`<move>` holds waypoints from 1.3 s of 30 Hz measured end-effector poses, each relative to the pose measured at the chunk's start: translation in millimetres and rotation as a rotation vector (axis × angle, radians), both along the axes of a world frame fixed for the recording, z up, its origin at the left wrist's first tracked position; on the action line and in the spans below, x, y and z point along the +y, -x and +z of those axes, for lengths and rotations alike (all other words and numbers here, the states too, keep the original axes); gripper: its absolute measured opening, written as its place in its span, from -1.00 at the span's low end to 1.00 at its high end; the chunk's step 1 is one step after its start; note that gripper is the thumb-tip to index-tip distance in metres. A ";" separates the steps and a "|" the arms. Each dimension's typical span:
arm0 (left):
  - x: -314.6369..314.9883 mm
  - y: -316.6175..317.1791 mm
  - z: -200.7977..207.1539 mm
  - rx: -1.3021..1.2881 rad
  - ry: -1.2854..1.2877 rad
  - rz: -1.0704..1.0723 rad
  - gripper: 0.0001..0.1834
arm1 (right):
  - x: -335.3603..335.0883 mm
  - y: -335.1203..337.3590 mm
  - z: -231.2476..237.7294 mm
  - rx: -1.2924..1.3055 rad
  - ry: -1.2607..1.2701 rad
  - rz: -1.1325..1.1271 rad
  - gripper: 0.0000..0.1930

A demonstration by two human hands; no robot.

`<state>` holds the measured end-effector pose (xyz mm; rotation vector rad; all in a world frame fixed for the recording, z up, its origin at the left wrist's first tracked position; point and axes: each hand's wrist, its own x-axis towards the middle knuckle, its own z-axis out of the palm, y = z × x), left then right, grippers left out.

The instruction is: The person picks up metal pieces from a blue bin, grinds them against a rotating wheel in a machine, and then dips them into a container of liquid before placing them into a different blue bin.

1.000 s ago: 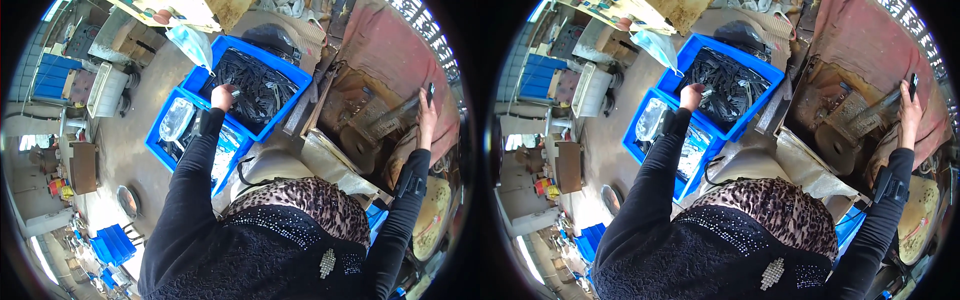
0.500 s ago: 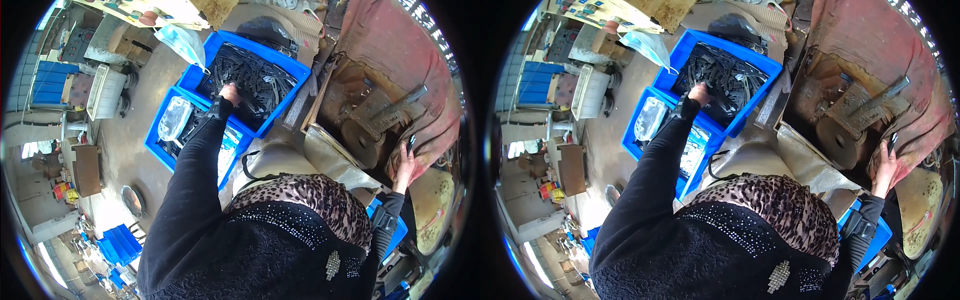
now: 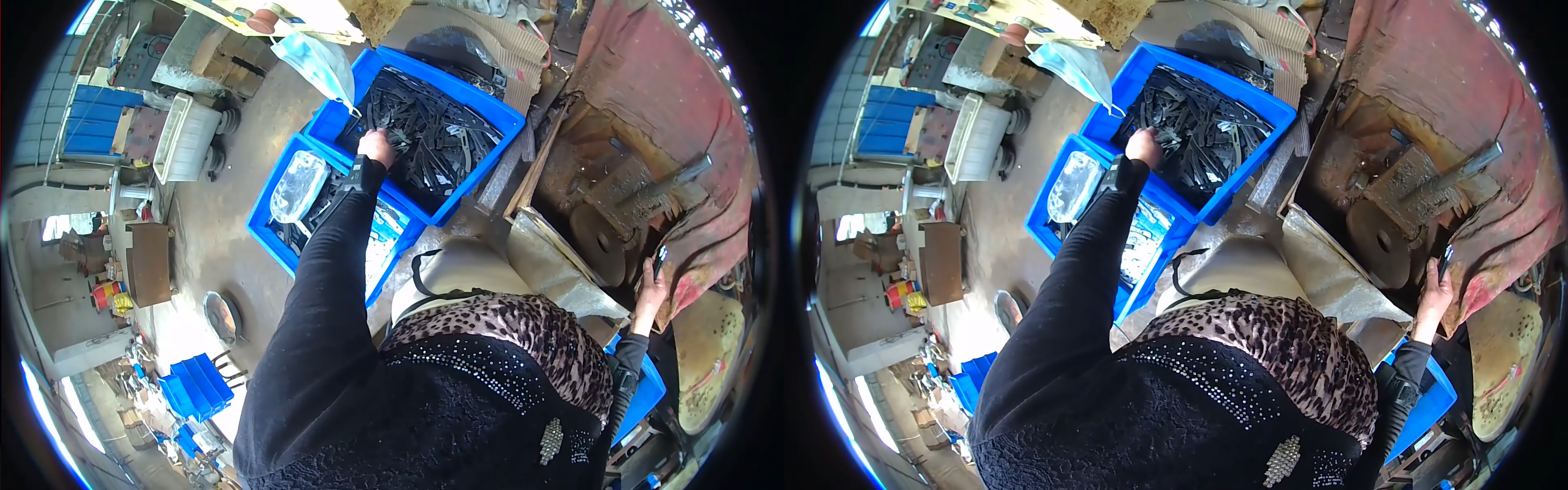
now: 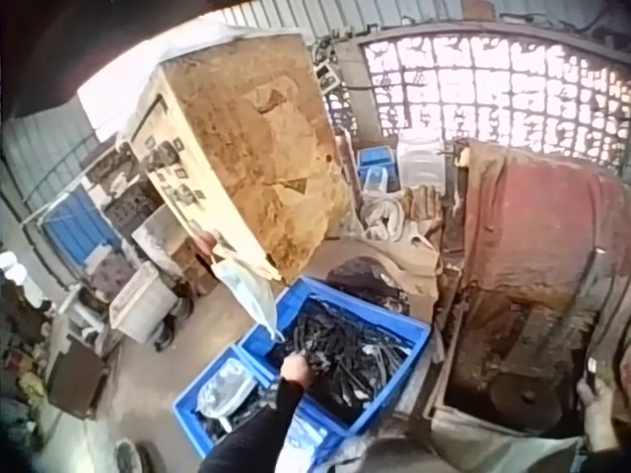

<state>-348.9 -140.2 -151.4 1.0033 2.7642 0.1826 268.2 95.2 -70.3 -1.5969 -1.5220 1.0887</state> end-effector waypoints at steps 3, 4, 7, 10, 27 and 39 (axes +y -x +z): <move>7.9 6.7 0.0 -0.111 0.144 -0.004 -0.67 | -0.5 1.7 -0.6 0.045 -0.011 -0.002 -0.87; 9.0 6.4 -1.5 -0.059 0.152 0.016 -0.69 | -0.8 1.6 0.4 0.051 0.016 -0.008 -0.87; 12.2 6.9 -4.5 0.009 0.225 -0.013 -0.71 | -2.1 1.1 2.4 0.036 0.013 -0.004 -0.87; 13.1 7.3 -3.9 0.049 0.206 -0.011 -0.73 | -1.9 -1.0 1.7 0.004 0.025 -0.013 -0.87; -4.8 42.8 -9.0 -0.284 0.170 -0.349 -0.61 | 1.3 -8.3 -6.4 0.023 0.065 -0.029 -0.86; -18.1 41.6 62.2 -1.251 -0.309 0.254 -0.75 | 2.4 -8.1 -8.3 -0.040 0.007 0.022 -0.86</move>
